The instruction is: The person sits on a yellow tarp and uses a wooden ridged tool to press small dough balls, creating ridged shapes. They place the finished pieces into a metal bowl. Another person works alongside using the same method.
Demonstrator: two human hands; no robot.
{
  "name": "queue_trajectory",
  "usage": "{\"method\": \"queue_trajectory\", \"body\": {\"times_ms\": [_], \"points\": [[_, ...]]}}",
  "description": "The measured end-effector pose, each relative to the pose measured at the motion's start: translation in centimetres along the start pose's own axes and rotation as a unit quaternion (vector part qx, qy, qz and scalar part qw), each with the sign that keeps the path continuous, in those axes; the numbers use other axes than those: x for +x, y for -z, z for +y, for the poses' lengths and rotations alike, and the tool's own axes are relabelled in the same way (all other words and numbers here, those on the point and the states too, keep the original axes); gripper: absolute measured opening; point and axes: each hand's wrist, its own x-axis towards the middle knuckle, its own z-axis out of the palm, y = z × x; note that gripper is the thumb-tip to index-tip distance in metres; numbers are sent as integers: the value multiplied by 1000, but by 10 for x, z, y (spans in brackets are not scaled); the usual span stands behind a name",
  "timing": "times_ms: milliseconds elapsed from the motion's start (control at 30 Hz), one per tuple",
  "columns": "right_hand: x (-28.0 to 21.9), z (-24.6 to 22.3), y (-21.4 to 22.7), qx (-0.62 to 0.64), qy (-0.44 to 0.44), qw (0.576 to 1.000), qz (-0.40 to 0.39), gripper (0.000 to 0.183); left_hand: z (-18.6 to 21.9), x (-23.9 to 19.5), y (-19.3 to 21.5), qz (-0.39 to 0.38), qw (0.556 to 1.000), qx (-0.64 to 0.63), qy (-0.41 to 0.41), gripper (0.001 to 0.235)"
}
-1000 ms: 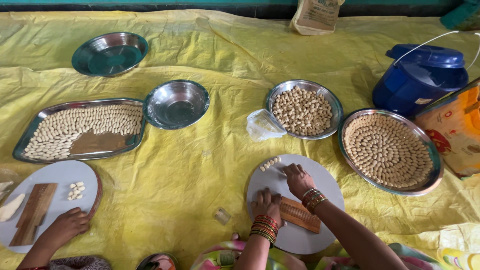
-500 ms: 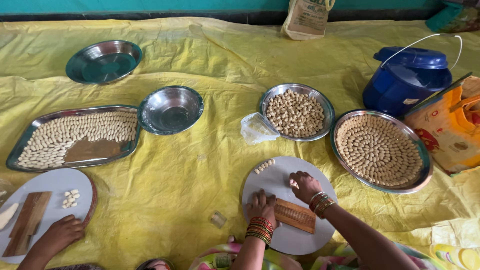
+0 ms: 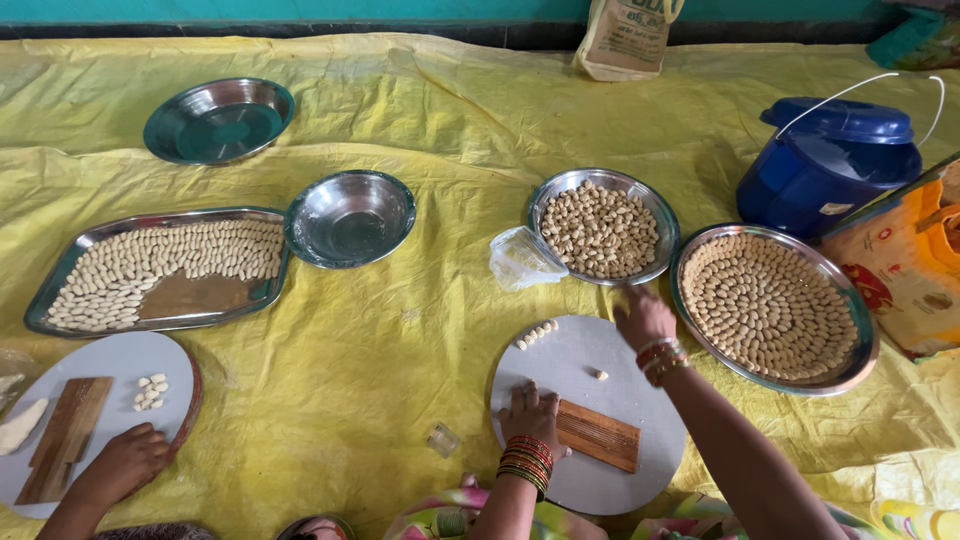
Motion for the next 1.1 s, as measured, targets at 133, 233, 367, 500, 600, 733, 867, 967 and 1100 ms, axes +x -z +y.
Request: {"method": "queue_trajectory", "body": {"times_ms": [133,233,367,500,600,733,867,967,1100], "points": [[-38,16,-43,-6,85,991,-99,50,0,0,-6,14,1000,-6,-1,103],[-62,28,-74,-10,188,982,-31,47,-1,4,-10,18,1000,-16,1,102],[-71,44,-84,-70,273,959,-35,34,-1,9,-14,13,1000,-10,4,102],[-65,44,-78,-95,263,950,-137,33,-1,9,-12,9,1000,-2,3,104],[-49,40,-68,-103,272,930,-225,33,-1,6,-8,2,1000,4,1,105],[-17,37,-47,-65,235,925,-292,29,1,1,-3,-6,1000,7,1,104],[32,25,-7,-166,116,947,-249,30,2,-2,0,3,1000,0,3,104],[49,19,16,-194,174,965,-3,38,3,-3,-1,6,1000,5,5,103],[53,9,9,-477,304,824,29,31,4,-2,-1,4,1000,5,4,103]]}}
